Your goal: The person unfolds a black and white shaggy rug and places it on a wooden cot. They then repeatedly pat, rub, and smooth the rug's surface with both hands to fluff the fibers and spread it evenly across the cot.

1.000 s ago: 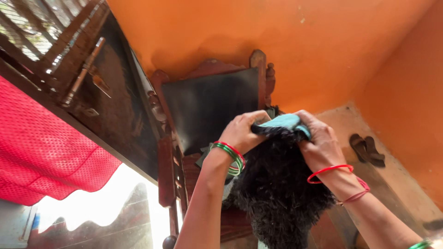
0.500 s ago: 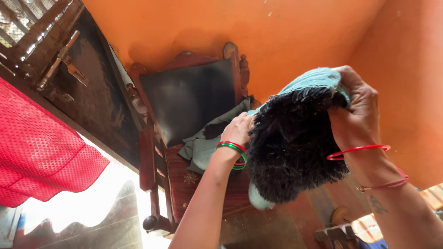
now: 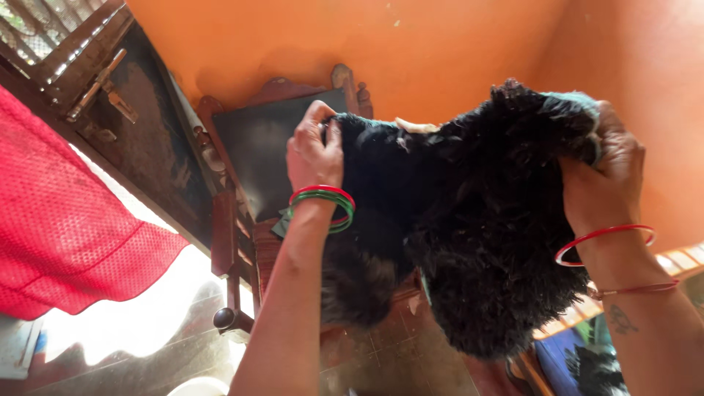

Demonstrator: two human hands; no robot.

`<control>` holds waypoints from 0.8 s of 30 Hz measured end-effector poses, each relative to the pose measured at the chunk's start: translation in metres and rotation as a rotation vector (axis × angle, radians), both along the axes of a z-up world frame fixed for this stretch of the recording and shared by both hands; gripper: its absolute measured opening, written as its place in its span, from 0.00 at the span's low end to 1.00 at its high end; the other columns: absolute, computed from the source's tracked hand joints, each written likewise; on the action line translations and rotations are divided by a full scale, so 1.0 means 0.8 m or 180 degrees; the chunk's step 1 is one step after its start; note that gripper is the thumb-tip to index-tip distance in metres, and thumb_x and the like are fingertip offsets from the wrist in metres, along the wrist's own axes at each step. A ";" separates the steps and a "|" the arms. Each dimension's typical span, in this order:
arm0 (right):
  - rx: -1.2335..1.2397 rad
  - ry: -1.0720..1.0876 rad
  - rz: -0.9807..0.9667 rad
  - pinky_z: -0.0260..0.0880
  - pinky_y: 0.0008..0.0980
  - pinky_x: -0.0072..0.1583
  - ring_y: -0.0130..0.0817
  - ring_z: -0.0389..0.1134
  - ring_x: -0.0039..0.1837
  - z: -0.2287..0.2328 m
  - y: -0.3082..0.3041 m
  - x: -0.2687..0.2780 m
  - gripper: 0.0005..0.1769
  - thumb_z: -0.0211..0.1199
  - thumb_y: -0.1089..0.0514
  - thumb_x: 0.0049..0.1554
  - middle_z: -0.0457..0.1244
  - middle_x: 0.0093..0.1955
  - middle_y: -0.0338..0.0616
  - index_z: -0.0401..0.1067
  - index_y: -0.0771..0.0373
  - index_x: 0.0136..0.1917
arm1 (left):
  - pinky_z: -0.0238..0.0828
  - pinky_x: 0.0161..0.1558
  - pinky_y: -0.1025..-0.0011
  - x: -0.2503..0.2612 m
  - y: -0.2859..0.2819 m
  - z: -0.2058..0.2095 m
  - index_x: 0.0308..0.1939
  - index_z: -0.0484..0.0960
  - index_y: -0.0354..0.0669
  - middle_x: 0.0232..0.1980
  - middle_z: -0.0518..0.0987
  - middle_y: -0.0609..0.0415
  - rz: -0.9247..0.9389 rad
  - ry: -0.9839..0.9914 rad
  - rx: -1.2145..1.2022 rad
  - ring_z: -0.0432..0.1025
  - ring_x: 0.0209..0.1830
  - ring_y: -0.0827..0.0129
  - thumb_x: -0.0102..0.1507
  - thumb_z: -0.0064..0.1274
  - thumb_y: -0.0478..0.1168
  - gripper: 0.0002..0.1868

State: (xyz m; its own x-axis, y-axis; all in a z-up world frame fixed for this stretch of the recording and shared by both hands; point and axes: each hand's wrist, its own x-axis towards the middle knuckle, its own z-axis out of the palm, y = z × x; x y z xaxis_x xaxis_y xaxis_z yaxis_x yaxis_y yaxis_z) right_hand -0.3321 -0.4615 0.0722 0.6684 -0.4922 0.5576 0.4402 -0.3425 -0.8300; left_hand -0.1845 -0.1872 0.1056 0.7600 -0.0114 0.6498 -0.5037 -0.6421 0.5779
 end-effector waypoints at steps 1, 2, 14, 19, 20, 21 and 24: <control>-0.0053 0.0031 -0.0006 0.67 0.20 0.60 0.14 0.63 0.56 -0.001 -0.001 -0.009 0.12 0.61 0.68 0.63 0.67 0.53 0.27 0.75 0.62 0.60 | 0.71 0.38 0.56 -0.006 0.000 0.007 0.41 0.76 0.44 0.38 0.83 0.44 0.0019 -0.0101 0.0074 0.79 0.42 0.46 0.66 0.54 0.39 0.05; -0.0106 0.0063 -0.0012 0.67 0.21 0.60 0.14 0.63 0.57 -0.001 -0.002 -0.018 0.13 0.60 0.68 0.63 0.68 0.53 0.27 0.75 0.62 0.61 | 0.71 0.39 0.55 -0.013 0.000 0.013 0.41 0.77 0.44 0.40 0.84 0.45 0.0039 -0.0203 0.0146 0.79 0.44 0.46 0.65 0.56 0.39 0.05; -0.0751 0.1109 -0.0642 0.65 0.36 0.62 0.35 0.68 0.62 -0.007 0.054 -0.111 0.19 0.63 0.66 0.59 0.66 0.57 0.48 0.75 0.61 0.63 | 0.74 0.40 0.60 -0.092 0.005 0.052 0.42 0.83 0.48 0.40 0.85 0.46 -0.0578 0.0112 0.0279 0.80 0.44 0.49 0.61 0.62 0.43 0.08; -0.0710 0.0950 -0.0426 0.63 0.34 0.69 0.40 0.65 0.70 -0.009 0.088 -0.140 0.20 0.63 0.63 0.57 0.64 0.68 0.46 0.74 0.63 0.63 | 0.75 0.41 0.63 -0.130 -0.004 0.039 0.42 0.83 0.43 0.39 0.85 0.47 -0.1389 0.0128 0.0374 0.81 0.42 0.52 0.62 0.61 0.41 0.08; -0.0744 0.0922 -0.0358 0.62 0.33 0.69 0.40 0.65 0.71 -0.008 0.093 -0.148 0.20 0.64 0.62 0.56 0.64 0.70 0.45 0.73 0.63 0.63 | 0.76 0.41 0.64 -0.138 -0.014 0.030 0.42 0.83 0.42 0.40 0.85 0.47 -0.1574 0.0111 0.0367 0.81 0.42 0.52 0.62 0.60 0.40 0.08; -0.0819 0.0916 -0.0266 0.61 0.34 0.70 0.40 0.64 0.73 -0.005 0.098 -0.155 0.22 0.63 0.62 0.56 0.63 0.72 0.46 0.72 0.64 0.64 | 0.76 0.42 0.64 -0.145 -0.025 0.021 0.43 0.83 0.42 0.40 0.85 0.47 -0.1810 0.0033 0.0329 0.81 0.42 0.52 0.61 0.61 0.41 0.09; -0.0891 0.0906 0.0026 0.60 0.34 0.71 0.38 0.62 0.75 0.005 0.113 -0.179 0.26 0.63 0.63 0.56 0.63 0.74 0.46 0.70 0.64 0.68 | 0.78 0.43 0.65 -0.161 -0.070 -0.002 0.44 0.83 0.44 0.41 0.85 0.49 -0.2740 -0.0006 0.0361 0.82 0.43 0.55 0.61 0.60 0.42 0.10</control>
